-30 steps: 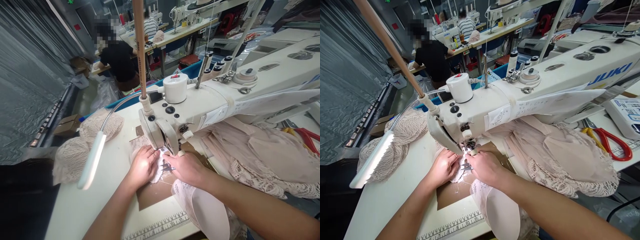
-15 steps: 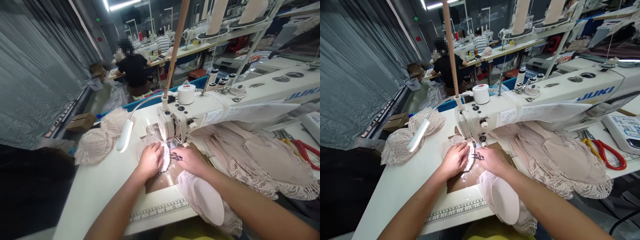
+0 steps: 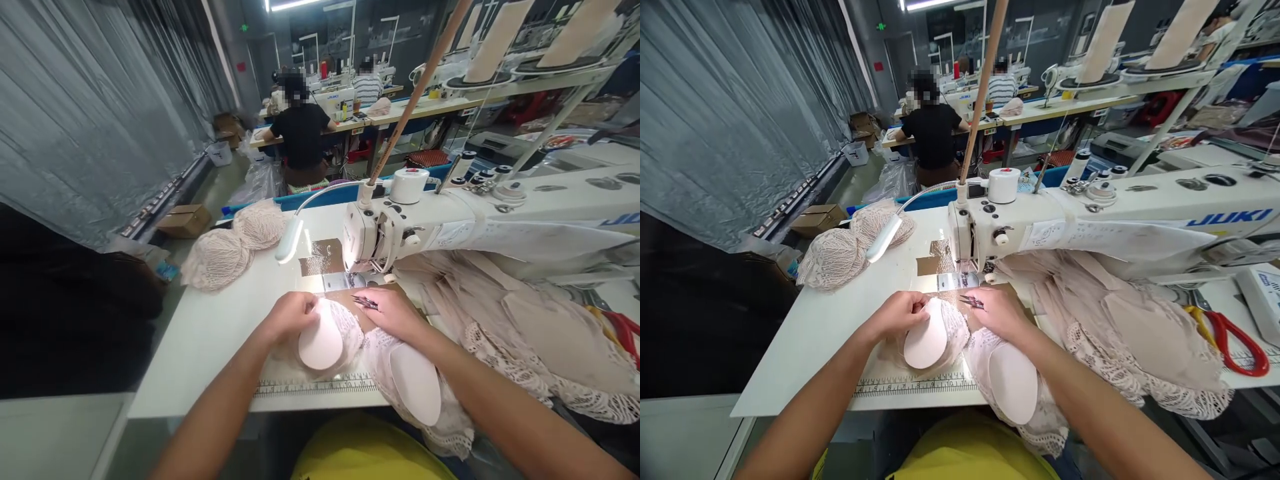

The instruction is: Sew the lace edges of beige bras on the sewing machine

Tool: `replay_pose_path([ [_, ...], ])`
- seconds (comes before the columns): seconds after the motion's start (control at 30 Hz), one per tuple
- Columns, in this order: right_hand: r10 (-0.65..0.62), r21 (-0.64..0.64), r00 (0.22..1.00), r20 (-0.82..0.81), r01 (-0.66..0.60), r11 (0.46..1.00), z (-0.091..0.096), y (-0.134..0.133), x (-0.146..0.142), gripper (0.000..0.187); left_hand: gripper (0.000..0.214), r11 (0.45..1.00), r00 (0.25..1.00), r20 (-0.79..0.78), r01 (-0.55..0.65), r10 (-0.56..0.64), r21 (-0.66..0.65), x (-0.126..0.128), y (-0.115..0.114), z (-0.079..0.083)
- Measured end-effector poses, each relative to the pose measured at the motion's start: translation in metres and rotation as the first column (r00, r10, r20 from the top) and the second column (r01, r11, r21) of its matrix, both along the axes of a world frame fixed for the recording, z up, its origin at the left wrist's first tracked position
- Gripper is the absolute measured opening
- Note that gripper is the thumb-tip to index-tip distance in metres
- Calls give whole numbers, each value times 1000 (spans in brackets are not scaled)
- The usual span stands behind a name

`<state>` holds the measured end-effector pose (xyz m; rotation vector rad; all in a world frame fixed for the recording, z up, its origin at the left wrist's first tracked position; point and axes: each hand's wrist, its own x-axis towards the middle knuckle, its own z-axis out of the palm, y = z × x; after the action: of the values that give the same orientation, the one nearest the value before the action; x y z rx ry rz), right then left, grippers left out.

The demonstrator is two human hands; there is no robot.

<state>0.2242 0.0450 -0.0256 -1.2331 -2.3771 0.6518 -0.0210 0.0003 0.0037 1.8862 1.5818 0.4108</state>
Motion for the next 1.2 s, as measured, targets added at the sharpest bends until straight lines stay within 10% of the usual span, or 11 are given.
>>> replay_pose_path([
  [0.27,71,-297,956,-285,-158,942,23,-9,-18,33,27,994,939,343,43,-6,-100,3,-5,-6],
  [0.53,82,-326,918,-388,-220,919,17,-17,-41,35,26,989,810,585,51,41,-140,8,-7,-11],
  [1.2,123,-409,888,-443,-322,853,25,-15,-34,22,33,929,688,713,161,136,-332,7,-6,-18],
])
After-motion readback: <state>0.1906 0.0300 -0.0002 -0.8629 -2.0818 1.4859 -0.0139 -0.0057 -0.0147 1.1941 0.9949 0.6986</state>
